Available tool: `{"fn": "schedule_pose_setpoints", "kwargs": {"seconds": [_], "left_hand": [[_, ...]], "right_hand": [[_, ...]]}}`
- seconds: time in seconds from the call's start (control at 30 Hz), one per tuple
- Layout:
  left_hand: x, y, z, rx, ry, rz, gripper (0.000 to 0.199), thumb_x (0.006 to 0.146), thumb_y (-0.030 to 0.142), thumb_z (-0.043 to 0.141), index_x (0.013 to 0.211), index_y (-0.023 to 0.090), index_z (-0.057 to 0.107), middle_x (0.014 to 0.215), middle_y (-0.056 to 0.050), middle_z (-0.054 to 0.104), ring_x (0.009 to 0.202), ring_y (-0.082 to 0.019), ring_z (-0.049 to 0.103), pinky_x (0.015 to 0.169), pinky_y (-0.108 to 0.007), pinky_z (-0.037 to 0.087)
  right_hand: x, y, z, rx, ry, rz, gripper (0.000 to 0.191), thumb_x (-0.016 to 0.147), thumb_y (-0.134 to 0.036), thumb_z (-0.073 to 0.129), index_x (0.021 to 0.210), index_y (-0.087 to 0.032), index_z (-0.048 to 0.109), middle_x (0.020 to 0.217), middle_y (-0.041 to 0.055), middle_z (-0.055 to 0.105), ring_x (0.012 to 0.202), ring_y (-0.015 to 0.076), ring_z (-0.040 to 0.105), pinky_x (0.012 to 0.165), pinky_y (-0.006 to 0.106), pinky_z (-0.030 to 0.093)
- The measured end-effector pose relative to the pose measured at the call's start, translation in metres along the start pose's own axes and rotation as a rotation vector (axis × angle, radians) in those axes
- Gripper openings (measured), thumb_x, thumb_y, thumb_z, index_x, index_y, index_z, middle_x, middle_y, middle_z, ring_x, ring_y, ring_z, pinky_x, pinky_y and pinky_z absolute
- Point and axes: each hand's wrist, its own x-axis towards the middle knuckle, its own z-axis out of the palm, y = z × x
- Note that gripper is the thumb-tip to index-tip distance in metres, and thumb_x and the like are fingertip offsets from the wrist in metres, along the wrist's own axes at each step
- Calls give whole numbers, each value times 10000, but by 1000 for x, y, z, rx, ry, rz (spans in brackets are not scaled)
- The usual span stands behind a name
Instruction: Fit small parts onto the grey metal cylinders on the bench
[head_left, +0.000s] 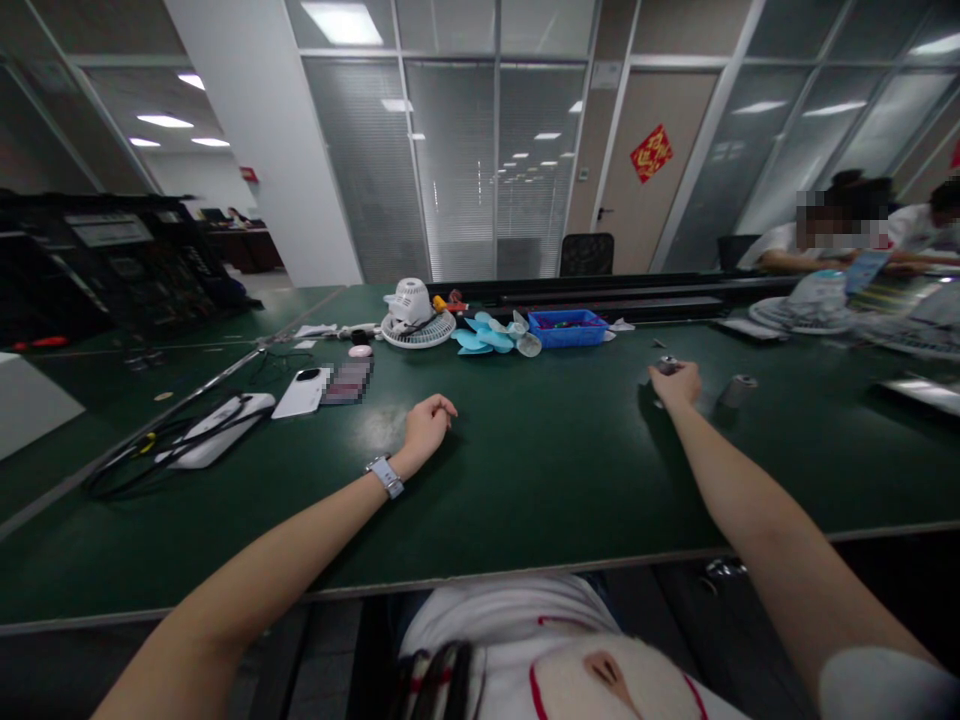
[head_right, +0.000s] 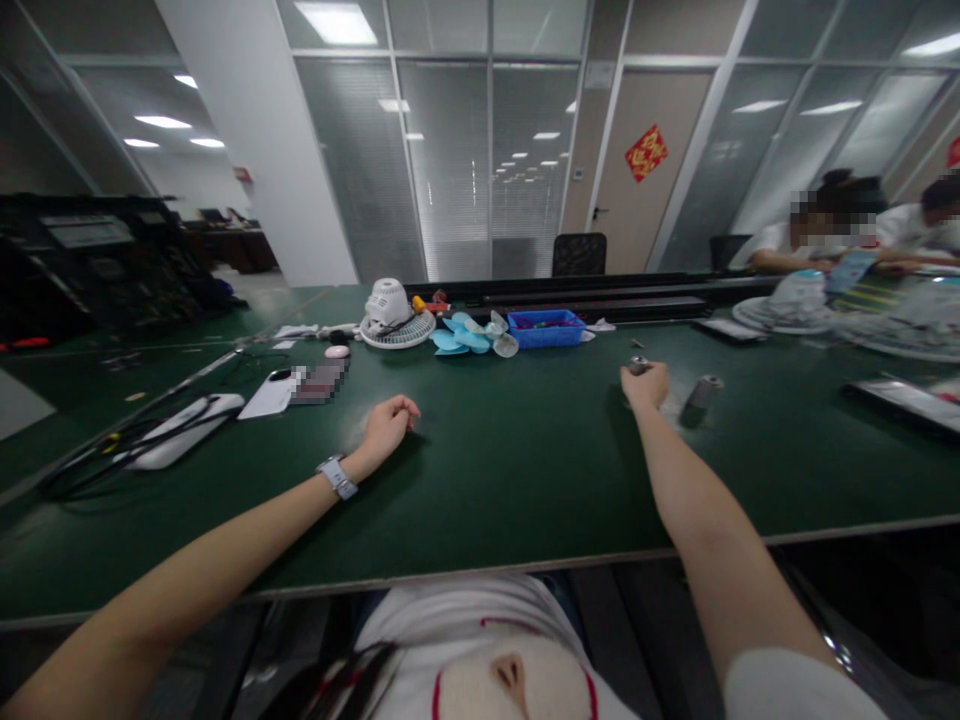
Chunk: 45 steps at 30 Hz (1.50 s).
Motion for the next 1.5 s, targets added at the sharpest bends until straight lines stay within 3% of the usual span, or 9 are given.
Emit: {"fn": "schedule_pose_setpoints", "kwargs": {"seconds": [0.13, 0.23, 0.33, 0.47, 0.6, 0.97, 1.2, 1.37, 1.5], "left_hand": [[-1, 1, 0, -4, -3, 3, 222, 731, 140, 415, 750, 196, 629, 586, 23, 580, 572, -138, 552, 589, -244, 390], [-1, 3, 0, 7, -3, -4, 218, 741, 136, 419, 744, 196, 628, 586, 21, 588, 574, -140, 558, 589, -246, 393], [-3, 9, -2, -18, -21, 40, 226, 776, 144, 428, 800, 189, 649, 654, 5, 638, 651, -151, 603, 643, -255, 430], [-10, 28, -3, -33, -59, 201, 250, 884, 254, 492, 1035, 189, 681, 963, -40, 728, 888, -177, 650, 779, -280, 465], [-18, 43, 3, 44, -128, 309, 324, 920, 391, 560, 1160, 216, 689, 1131, -65, 715, 1018, -203, 627, 881, -309, 462], [-13, 54, 14, 46, -184, 329, 261, 891, 403, 628, 1014, 226, 775, 985, -57, 731, 936, -200, 636, 849, -306, 468], [-9, 38, 12, 16, 2, 302, 289, 891, 424, 623, 1032, 229, 782, 945, -54, 733, 875, -191, 628, 793, -295, 460], [-3, 13, 5, 190, -194, 209, 257, 875, 423, 631, 959, 258, 810, 748, -32, 719, 687, -174, 605, 651, -276, 414], [-3, 10, 5, 298, -287, 243, 225, 873, 375, 644, 1003, 284, 803, 772, -34, 739, 685, -173, 611, 665, -273, 411]], "right_hand": [[-6, -16, 1, 1, -24, -106, 405, 722, -306, 780, 1053, -146, 610, 1063, 149, 699, 1038, 289, 658, 949, 415, 483], [-34, -45, 11, 109, -128, -282, 415, 696, -363, 803, 1006, -153, 622, 980, 116, 722, 971, 268, 682, 918, 406, 503], [-92, -78, 25, 324, -430, -421, 458, 657, -393, 829, 989, -153, 624, 939, 107, 730, 869, 241, 700, 837, 391, 544], [-182, -105, 30, 565, -908, -528, 508, 593, -402, 878, 976, -170, 636, 954, 102, 737, 853, 222, 709, 805, 390, 573], [-234, -108, 18, 632, -1132, -650, 481, 604, -429, 870, 952, -185, 643, 921, 62, 732, 828, 212, 708, 808, 394, 578], [-245, -101, 13, 614, -1142, -770, 405, 709, -461, 801, 957, -221, 590, 895, 13, 697, 817, 196, 682, 768, 362, 567], [-247, -103, 10, 603, -1143, -792, 407, 709, -445, 806, 976, -225, 591, 947, 26, 702, 839, 200, 681, 797, 383, 567], [-246, -105, 6, 586, -1129, -798, 397, 709, -437, 811, 974, -225, 605, 961, 34, 711, 894, 210, 687, 841, 398, 568], [-250, -104, 7, 600, -1137, -764, 409, 696, -428, 822, 967, -203, 613, 976, 49, 715, 884, 204, 692, 830, 386, 571]]}}
